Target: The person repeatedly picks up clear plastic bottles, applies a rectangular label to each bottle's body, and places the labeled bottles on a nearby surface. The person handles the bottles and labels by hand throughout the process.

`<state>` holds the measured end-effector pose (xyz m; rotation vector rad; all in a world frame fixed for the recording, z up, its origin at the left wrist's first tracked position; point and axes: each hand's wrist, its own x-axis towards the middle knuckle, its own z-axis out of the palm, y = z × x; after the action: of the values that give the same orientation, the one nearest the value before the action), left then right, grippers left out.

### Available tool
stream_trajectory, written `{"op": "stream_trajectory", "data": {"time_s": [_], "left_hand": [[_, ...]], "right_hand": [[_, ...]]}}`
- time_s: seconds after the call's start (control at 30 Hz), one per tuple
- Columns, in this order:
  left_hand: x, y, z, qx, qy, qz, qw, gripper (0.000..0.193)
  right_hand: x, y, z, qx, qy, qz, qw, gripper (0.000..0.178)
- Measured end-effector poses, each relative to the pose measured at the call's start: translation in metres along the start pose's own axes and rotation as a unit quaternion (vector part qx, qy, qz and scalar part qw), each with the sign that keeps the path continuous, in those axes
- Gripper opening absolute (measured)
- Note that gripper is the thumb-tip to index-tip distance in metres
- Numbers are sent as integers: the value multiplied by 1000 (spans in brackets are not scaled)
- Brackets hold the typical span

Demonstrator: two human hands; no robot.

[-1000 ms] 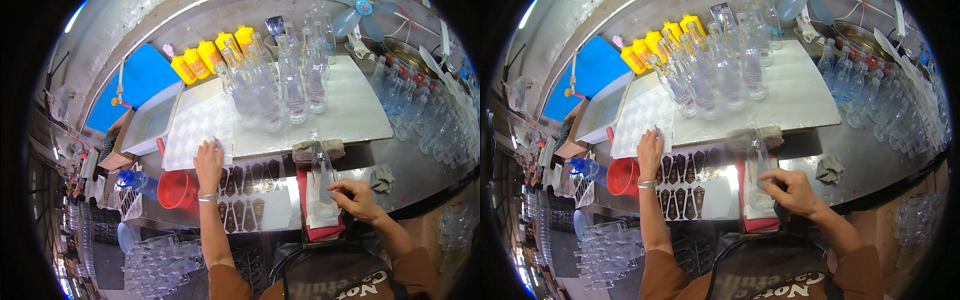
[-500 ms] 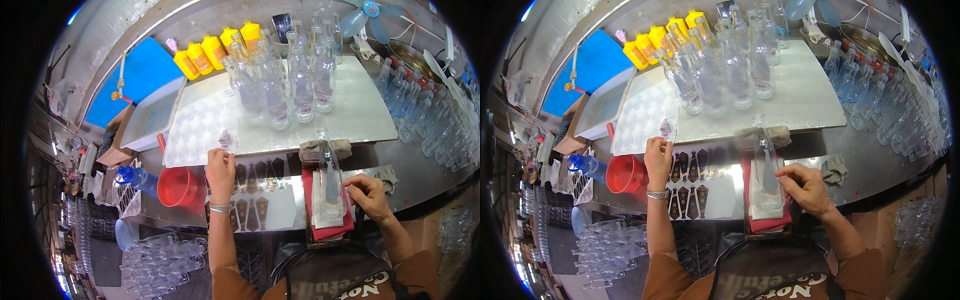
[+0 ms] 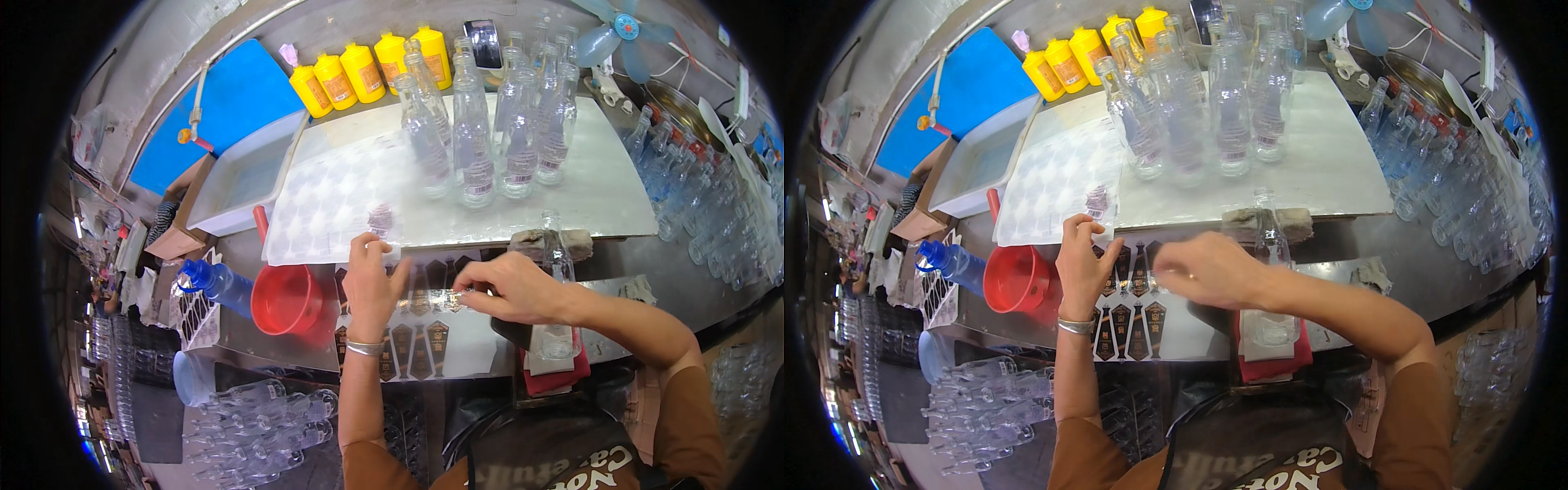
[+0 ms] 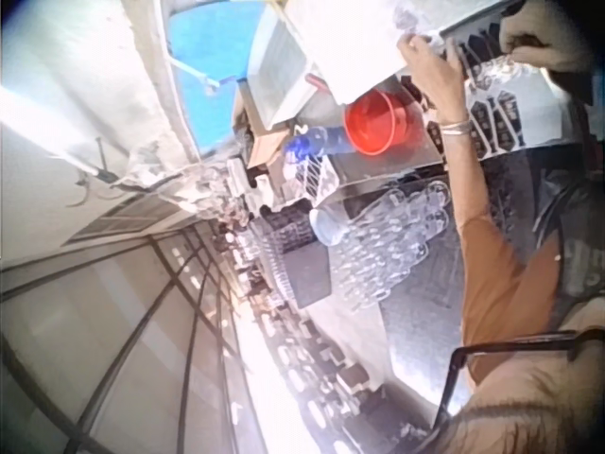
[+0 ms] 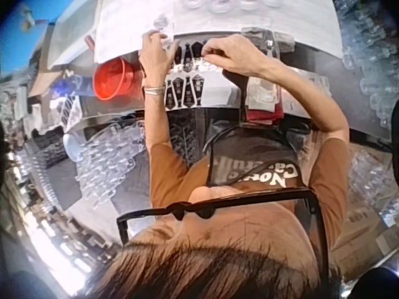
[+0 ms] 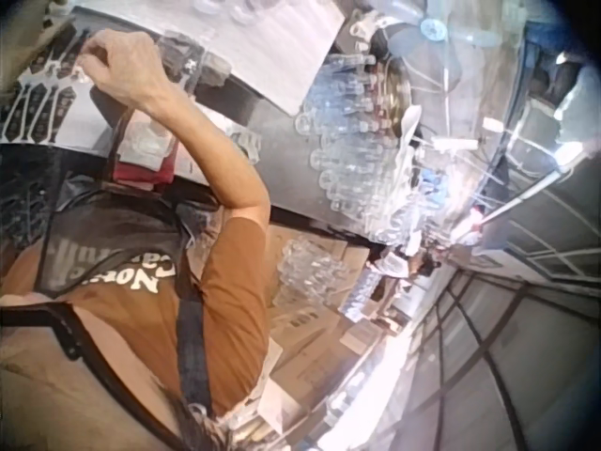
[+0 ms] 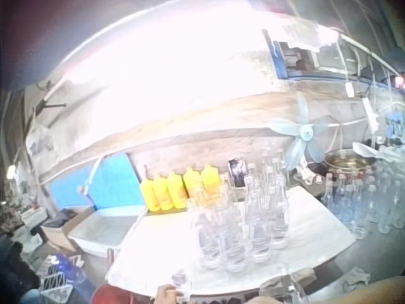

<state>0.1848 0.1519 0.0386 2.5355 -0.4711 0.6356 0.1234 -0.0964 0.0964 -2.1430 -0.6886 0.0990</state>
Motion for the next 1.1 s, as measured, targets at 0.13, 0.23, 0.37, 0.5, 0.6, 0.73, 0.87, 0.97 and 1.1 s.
{"op": "stream_trajectory", "data": {"time_s": [0.13,0.23,0.37,0.5,0.6,0.73,0.87,0.97,1.1], "left_hand": [[0,-14,7,-25,-5,-40,999,17],[3,-19,6,-70,-15,-38,997,14],[9,-33,12,-149,6,-62,987,14],[16,-46,12,-177,29,-81,980,15],[26,-55,11,-213,48,-104,970,15],[39,-71,6,-292,108,-187,932,17],[43,-89,5,-339,162,-232,897,18],[41,-99,2,-348,201,-240,883,18],[39,-115,1,-346,251,-284,858,20]], "right_hand": [[41,7,14,-62,-55,19,996,30],[60,12,22,-92,-68,42,993,32],[73,25,35,-128,-59,28,990,47],[84,22,43,-182,-72,13,981,58],[90,25,47,-193,-75,10,978,61],[93,22,51,-194,-83,9,977,63],[89,20,45,-192,-87,11,977,64],[88,14,34,-217,-108,16,970,63],[81,13,26,-212,-111,21,971,52]]}}
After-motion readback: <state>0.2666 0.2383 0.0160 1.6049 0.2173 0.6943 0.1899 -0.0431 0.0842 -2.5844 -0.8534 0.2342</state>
